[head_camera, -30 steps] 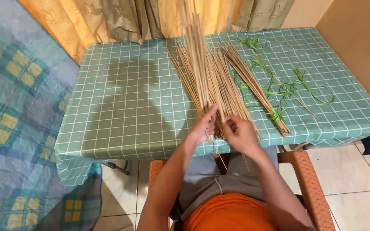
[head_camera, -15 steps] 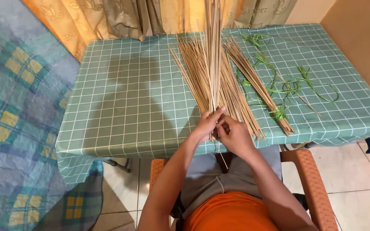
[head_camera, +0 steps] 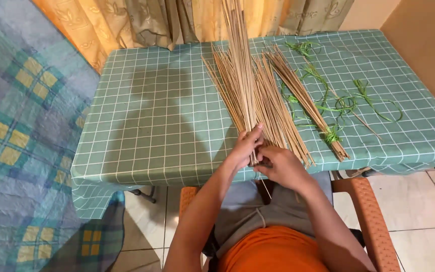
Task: The person is gathering long thin sticks into bundles and tying them with green plastic string on a checkered table.
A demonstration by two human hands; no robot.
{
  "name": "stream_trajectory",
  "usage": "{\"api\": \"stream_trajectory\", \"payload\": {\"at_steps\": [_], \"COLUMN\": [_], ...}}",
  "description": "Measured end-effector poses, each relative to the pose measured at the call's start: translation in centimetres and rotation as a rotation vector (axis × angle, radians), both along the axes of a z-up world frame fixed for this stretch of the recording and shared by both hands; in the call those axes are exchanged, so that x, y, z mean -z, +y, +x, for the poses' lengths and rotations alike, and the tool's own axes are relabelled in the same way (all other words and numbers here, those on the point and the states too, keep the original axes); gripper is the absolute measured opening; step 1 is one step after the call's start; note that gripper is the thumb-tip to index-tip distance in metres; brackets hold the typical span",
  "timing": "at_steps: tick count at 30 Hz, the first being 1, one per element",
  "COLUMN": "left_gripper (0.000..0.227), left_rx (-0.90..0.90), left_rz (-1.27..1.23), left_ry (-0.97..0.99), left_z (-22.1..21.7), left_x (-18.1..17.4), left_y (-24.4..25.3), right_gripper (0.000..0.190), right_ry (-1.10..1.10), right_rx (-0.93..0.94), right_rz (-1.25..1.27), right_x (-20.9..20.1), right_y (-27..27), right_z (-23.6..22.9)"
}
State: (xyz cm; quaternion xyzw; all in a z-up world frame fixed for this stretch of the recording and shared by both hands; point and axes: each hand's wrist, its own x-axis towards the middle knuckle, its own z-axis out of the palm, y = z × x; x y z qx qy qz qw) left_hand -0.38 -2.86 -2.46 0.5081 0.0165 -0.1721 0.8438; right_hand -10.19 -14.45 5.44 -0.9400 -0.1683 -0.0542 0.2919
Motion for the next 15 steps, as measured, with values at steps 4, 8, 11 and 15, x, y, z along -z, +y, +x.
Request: {"api": "stream_trajectory", "payload": {"at_steps": [4,8,11,15], "left_gripper": [0.063,0.064,0.064,0.066], "left_rx": [-0.012,-0.003,0.007,-0.01], "left_rz": [0.004,-0.011,-0.007,-0.019], "left_ry": [0.007,-0.049,-0.024,0.031], "left_z": [1.7,-0.8,-1.5,-0.2], "left_x": [3.5,-1.5,-3.3,-1.3], "left_y": [-0.5,1.1,1.6,1.0], "right_gripper": [0.021,0.03,0.031,0.043], "right_ry": [-0.096,-0.112,-0.177,-0.362], "right_rx": [-0.006,-0.049,0.015,0.083], "right_rz": [-0.068,-0.066,-0.07,-0.129], "right_x": [1.1,1.4,2.7,2.4], "right_y": [-0.2,0.7,0.4,0.2], "right_z": [0.5,0.4,1.2,1.7]}}
